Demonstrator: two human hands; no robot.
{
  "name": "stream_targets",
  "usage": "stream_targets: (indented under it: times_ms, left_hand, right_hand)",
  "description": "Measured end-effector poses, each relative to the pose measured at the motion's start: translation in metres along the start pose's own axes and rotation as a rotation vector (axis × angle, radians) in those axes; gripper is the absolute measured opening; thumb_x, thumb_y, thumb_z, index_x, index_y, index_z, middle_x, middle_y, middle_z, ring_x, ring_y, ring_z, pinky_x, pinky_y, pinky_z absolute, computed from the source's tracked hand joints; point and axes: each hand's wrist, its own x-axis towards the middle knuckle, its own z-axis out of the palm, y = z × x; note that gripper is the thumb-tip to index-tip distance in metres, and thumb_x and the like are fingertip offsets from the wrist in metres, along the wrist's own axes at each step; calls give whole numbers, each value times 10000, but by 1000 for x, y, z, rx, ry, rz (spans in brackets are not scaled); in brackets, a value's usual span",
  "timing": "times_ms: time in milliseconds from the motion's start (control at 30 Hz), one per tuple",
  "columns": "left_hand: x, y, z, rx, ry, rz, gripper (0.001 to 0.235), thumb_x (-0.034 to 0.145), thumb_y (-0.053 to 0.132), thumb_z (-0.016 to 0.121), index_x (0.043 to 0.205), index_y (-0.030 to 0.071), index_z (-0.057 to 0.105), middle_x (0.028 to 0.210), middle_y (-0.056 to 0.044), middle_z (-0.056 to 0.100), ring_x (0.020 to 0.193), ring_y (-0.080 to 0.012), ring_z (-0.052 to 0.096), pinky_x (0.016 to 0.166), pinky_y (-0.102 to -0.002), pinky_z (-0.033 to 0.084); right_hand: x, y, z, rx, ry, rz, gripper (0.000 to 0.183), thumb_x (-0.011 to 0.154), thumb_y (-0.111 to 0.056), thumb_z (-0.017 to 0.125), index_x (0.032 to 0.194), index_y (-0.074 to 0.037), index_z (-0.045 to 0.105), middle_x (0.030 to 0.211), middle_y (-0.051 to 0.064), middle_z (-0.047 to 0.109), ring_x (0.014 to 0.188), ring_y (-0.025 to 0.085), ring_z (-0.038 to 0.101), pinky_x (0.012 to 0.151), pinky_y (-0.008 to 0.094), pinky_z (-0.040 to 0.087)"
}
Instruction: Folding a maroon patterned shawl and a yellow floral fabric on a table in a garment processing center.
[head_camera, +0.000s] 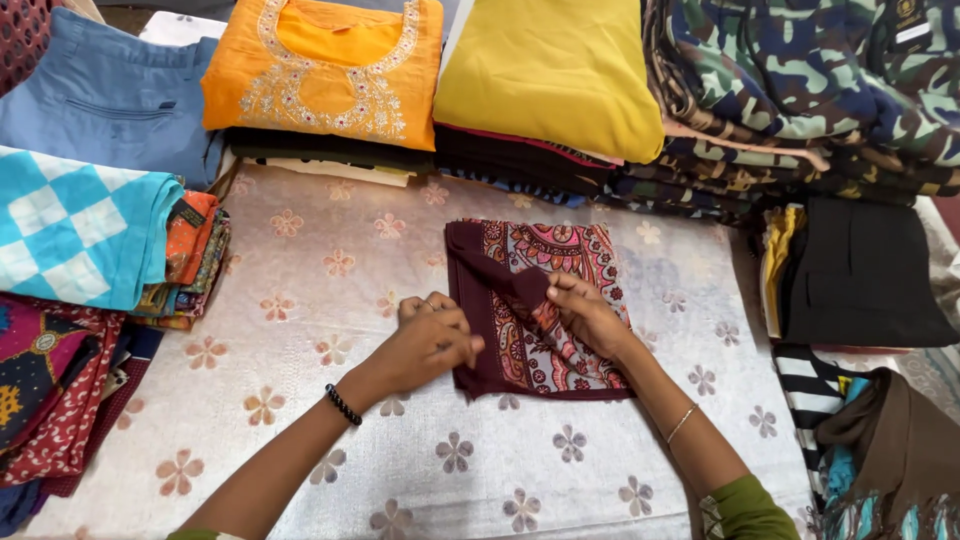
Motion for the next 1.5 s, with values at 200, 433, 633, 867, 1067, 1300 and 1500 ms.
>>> stream_targets:
  times_ms: [200, 433, 633, 867, 1067, 1300, 1500]
  left_hand:
    - [9, -41, 14, -46, 388, -72, 425, 1059, 368, 491, 845, 112, 755, 956, -41, 717, 1028, -229, 615, 1013, -415, 386]
    - [37, -16, -4, -50, 578, -315, 411, 970, 358, 638, 1241, 49, 635, 907, -84, 767, 861, -275, 659, 760, -409, 536]
    - [62, -35, 10, 3, 560, -320, 452, 852, 264, 780, 1228, 53, 644, 858, -87, 743, 757, -229, 679, 686, -375, 561]
    - [66, -45, 20, -157, 596, -237, 339, 867, 160, 775, 1183, 84, 678, 878, -67, 760, 776, -157, 713, 730, -313, 579]
    - [40, -14, 5, 166, 669, -12, 345, 807, 199, 804, 1124, 97, 713, 1200, -195, 639, 1150, -324, 551, 917, -387, 518]
    - [-2, 14, -2, 236, 1, 435, 513, 812, 504, 782, 1149, 121, 730, 1215, -36, 709, 1244, -261, 578, 1058, -481, 374]
    - [-6, 4, -3, 302, -88, 457, 442, 811, 367, 768, 1172, 115, 737, 1255, -39, 726, 1233, -240, 612, 1104, -455, 374]
  right_hand:
    - [-15, -48, 43, -345, -297, -180, 490, 1067, -414, 496, 1018, -6, 762, 1292, 144, 729, 1334, 286, 601, 1158, 435, 419]
    - [3, -34, -19, -334, 207, -137, 244, 963, -222, 625, 1044, -31, 755, 1152, 147, 781, 1076, 223, 744, 1006, 345, 586]
    - [-23, -99, 2, -758, 856, -71, 212, 985, -111, 694, 1178, -30, 729, 901, 97, 729, 745, 156, 666, 646, 303, 546]
    - [-12, -49, -36, -501, 704, -139, 316, 868, -9, 759, 1178, -15, 699, 805, 32, 696, 698, 81, 639, 572, 237, 508]
    - [-27, -59, -30, -475, 757, 10, 299, 893, -12, 741, 1188, -33, 698, 803, 74, 680, 630, 124, 572, 521, 298, 452]
    - [-67, -66, -57, -1101, 345, -432, 323, 801, 10, 748, 1084, -142, 781, 1174, 6, 742, 1157, 225, 617, 1021, 389, 502]
    - [-111, -85, -53, -1376, -121, -463, 476, 682, 80, 690, 986, -250, 848, 1273, -72, 755, 1357, 230, 539, 1155, 507, 380]
